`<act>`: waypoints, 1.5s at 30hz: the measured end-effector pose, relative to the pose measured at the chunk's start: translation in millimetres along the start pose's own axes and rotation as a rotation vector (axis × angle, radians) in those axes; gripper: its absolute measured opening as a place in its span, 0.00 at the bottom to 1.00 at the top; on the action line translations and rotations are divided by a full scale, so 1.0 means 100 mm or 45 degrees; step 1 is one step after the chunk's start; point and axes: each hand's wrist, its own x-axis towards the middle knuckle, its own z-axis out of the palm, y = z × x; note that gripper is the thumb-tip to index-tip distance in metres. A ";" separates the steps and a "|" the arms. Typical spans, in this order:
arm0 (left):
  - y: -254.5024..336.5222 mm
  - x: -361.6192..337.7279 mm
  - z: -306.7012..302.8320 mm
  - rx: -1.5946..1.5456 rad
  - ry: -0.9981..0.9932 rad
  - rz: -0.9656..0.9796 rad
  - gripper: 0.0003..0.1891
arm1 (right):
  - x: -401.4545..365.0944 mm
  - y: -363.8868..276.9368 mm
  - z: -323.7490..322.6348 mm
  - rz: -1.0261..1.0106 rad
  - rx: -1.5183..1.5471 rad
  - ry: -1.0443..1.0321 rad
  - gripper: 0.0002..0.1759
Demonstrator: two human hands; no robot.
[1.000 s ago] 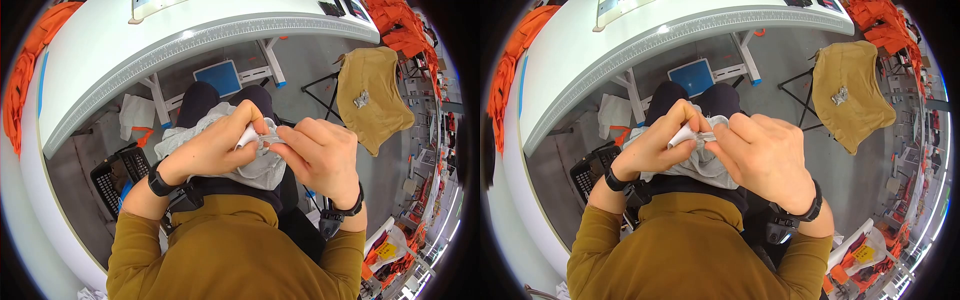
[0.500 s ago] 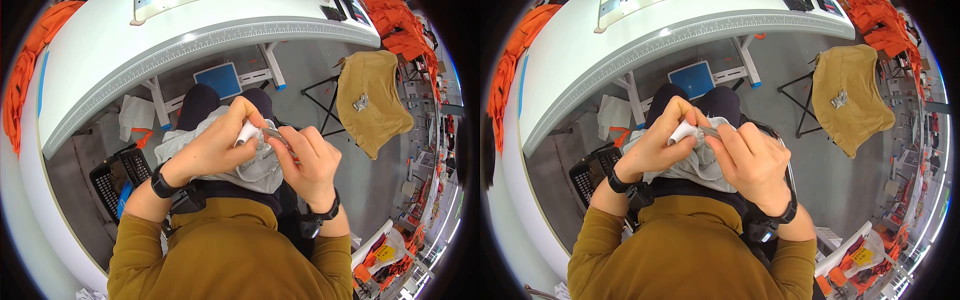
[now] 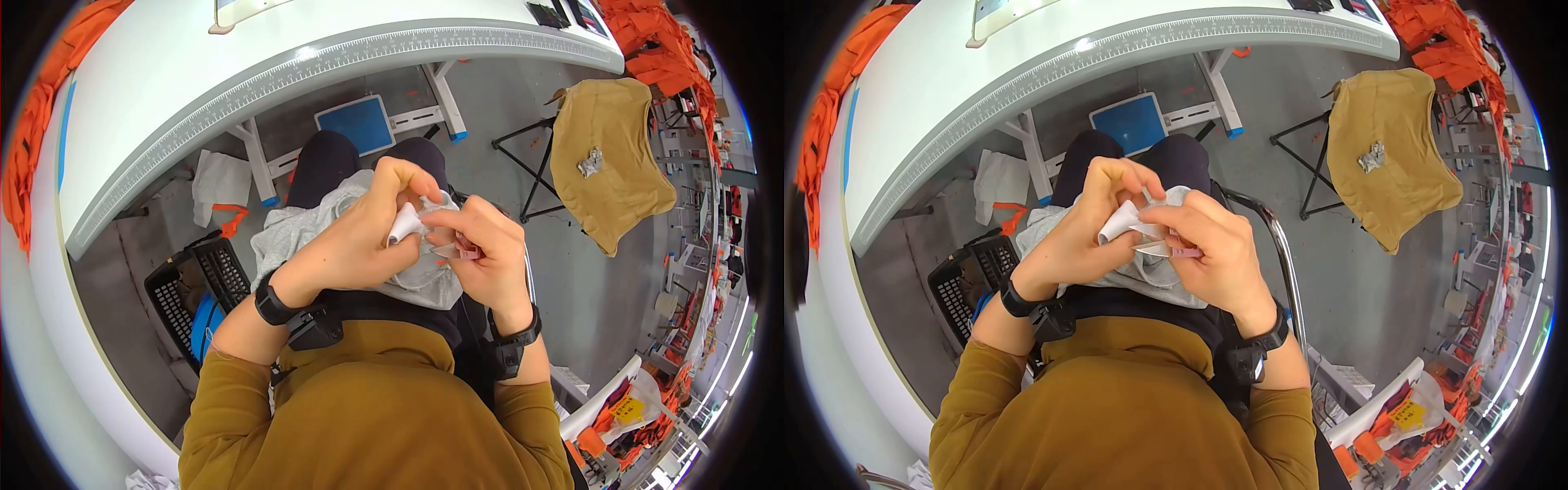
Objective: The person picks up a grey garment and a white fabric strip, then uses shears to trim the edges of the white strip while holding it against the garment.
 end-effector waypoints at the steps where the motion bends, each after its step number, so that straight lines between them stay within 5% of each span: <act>1: 0.02 0.00 -0.01 -0.028 -0.038 -0.045 0.25 | 0.02 0.00 0.00 -0.002 0.005 -0.004 0.20; 5: -0.10 0.02 0.04 -0.160 0.261 0.042 0.23 | 0.06 -0.02 0.02 0.051 -0.013 0.045 0.18; 7: -0.17 0.05 0.04 0.282 0.630 0.350 0.20 | 0.08 -0.01 0.05 0.046 -0.066 0.099 0.18; 8: -0.15 0.01 -0.03 0.552 0.619 0.397 0.15 | 0.11 0.01 0.06 -0.045 -0.068 0.149 0.17; 12: -0.09 -0.03 0.08 0.395 0.425 0.253 0.07 | 0.11 0.03 0.15 -0.120 0.055 0.179 0.17; 25: 0.00 0.04 0.00 0.220 0.338 0.002 0.07 | 0.14 -0.01 0.05 -0.055 0.085 -0.218 0.11; 28: -0.04 0.08 0.02 0.231 0.417 0.129 0.07 | 0.10 0.00 0.08 -0.147 0.093 -0.118 0.14; 39: -0.06 0.01 -0.03 -0.134 0.308 -0.134 0.11 | 0.06 0.12 0.17 -0.187 -0.081 0.266 0.15; 43: 0.07 -0.05 -0.08 -0.317 0.283 -0.351 0.10 | 0.15 0.13 0.06 -0.254 -0.109 0.209 0.16; 45: 0.11 -0.07 -0.11 -0.306 0.040 -0.459 0.10 | 0.18 0.16 0.03 -0.327 -0.095 0.118 0.14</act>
